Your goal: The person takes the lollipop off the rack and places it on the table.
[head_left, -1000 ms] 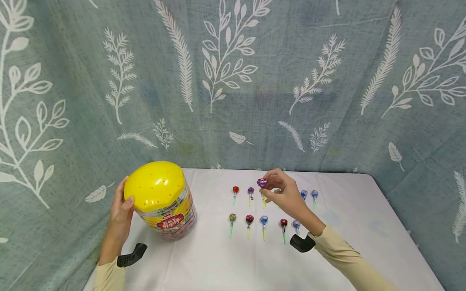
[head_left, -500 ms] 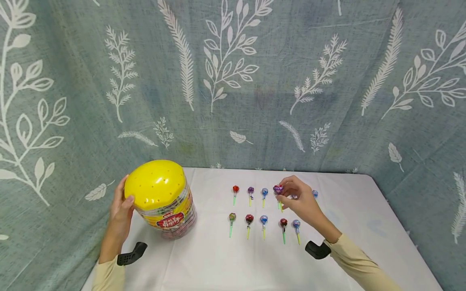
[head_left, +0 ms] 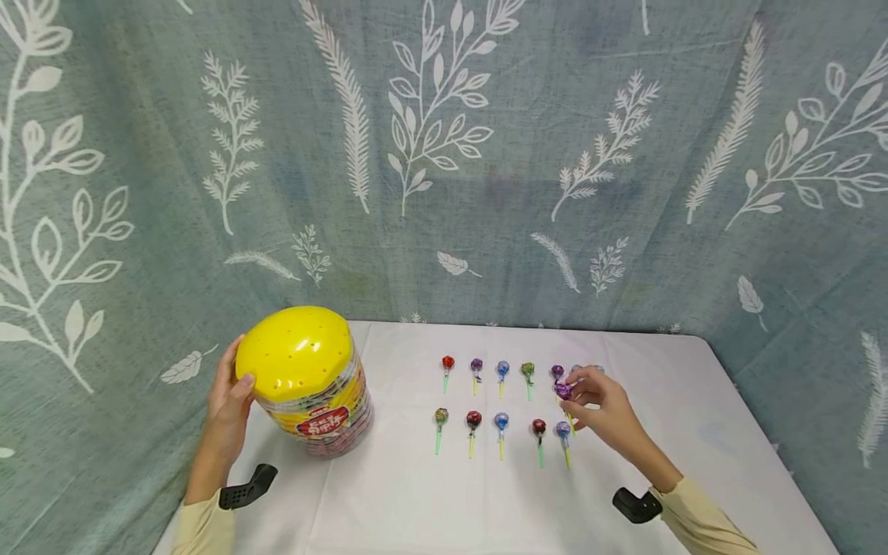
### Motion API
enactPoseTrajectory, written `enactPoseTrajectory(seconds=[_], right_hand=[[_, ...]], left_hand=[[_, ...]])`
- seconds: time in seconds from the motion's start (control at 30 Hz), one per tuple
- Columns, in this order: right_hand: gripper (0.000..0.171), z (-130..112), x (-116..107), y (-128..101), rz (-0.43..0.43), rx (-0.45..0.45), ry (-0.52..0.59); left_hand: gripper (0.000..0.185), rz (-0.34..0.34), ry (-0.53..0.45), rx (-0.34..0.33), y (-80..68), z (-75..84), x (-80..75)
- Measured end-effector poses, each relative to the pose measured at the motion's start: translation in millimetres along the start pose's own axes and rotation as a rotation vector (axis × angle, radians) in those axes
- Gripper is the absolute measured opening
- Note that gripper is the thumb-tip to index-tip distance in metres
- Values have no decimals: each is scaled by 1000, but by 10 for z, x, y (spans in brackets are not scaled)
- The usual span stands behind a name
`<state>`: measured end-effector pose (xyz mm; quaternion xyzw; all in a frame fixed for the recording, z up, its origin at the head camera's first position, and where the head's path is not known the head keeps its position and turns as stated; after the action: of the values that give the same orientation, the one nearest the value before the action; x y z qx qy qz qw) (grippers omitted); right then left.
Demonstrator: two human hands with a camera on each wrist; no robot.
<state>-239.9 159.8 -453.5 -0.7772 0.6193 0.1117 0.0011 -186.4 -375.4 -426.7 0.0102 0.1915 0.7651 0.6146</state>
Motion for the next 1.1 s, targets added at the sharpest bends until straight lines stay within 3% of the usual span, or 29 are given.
enactPoseTrajectory(seconds=[0.17, 0.43, 0.53, 0.63, 0.77, 0.87, 1.03, 1.1], right_hand=[[32, 292, -146, -117, 50, 109, -6], [31, 893, -268, -231, 147, 249, -42], [31, 1070, -295, -275, 177, 274, -97], [30, 1184, -332, -310, 206, 271, -171], [31, 1219, -369, -320, 227, 251, -257], [33, 1185, -385, -328, 214, 263, -307], [38, 983, -441, -405, 191, 234, -398], [37, 851, -488, -434, 199, 170, -427]], left_hand=[[62, 18, -19, 5, -8, 16, -2], [60, 106, 10, -23, -52, 23, -58], [57, 175, 48, -20, -92, 64, -89], [55, 286, 136, 16, -130, 181, -130], [52, 453, 358, 86, -233, 462, -125], [45, 525, 470, 142, -358, 694, -20], [35, 504, 518, 236, -576, 979, 266], [34, 472, 559, 227, -636, 1031, 399]])
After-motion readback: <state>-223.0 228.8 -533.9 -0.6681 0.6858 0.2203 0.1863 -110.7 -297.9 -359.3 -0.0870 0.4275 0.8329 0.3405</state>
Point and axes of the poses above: each hand's wrist, its own y-axis towards the middle knuckle, its own x-axis out of the palm, z = x × y, the point moved 7 cm from there along y, towards the middle knuckle, and after that the axes turned 14 degrees about y, right-handed, at the moved point
